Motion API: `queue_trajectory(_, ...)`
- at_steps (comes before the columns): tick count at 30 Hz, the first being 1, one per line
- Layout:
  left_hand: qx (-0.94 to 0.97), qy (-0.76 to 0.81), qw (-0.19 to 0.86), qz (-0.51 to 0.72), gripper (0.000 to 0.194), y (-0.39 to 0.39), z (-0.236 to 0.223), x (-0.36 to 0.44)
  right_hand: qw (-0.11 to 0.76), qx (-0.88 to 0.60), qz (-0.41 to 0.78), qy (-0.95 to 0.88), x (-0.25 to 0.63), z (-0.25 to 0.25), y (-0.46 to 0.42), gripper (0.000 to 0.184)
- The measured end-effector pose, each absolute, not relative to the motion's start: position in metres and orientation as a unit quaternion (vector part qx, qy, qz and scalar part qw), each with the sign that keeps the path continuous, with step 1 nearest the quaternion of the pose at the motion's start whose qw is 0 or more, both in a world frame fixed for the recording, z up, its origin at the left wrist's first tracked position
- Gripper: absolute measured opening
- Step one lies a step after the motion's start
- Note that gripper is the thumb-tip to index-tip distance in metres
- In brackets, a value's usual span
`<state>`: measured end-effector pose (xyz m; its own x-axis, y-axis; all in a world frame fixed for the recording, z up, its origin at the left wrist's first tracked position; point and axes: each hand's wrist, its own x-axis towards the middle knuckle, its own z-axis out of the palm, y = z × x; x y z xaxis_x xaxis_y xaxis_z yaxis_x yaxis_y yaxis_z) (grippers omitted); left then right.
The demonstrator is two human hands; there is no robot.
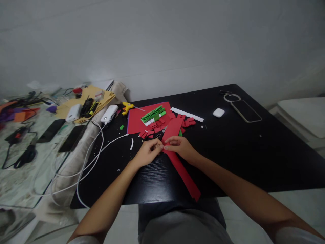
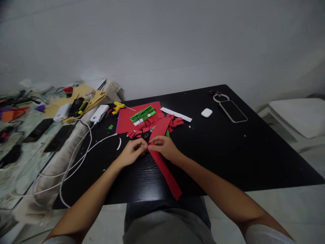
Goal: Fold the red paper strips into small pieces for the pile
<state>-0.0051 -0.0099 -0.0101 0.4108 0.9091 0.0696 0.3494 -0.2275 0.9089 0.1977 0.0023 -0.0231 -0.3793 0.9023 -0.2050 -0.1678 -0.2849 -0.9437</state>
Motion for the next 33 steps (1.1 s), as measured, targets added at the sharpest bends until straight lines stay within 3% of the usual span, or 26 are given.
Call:
queue_trajectory(17, 0.754, 0.438, 0.369, 0.323, 0.017, -0.0096, -0.01, -0.0052, 0.34, -0.434, 0.693, -0.466, 0.2003, -0.0218, 0.0039, 0.033)
queue_trajectory(27, 0.746, 0.444, 0.368, 0.333, 0.016, -0.0092, -0.0092, -0.0058, 0.383, -0.418, 0.638, -0.521, 0.2013, -0.0189, 0.0038, 0.033)
queue_trajectory(33, 0.73, 0.451, 0.378, 0.347, 0.016, -0.0078, -0.0142, -0.0065, 0.325, -0.377, 0.748, -0.439, 0.1997, -0.0191, 0.0019, 0.046)
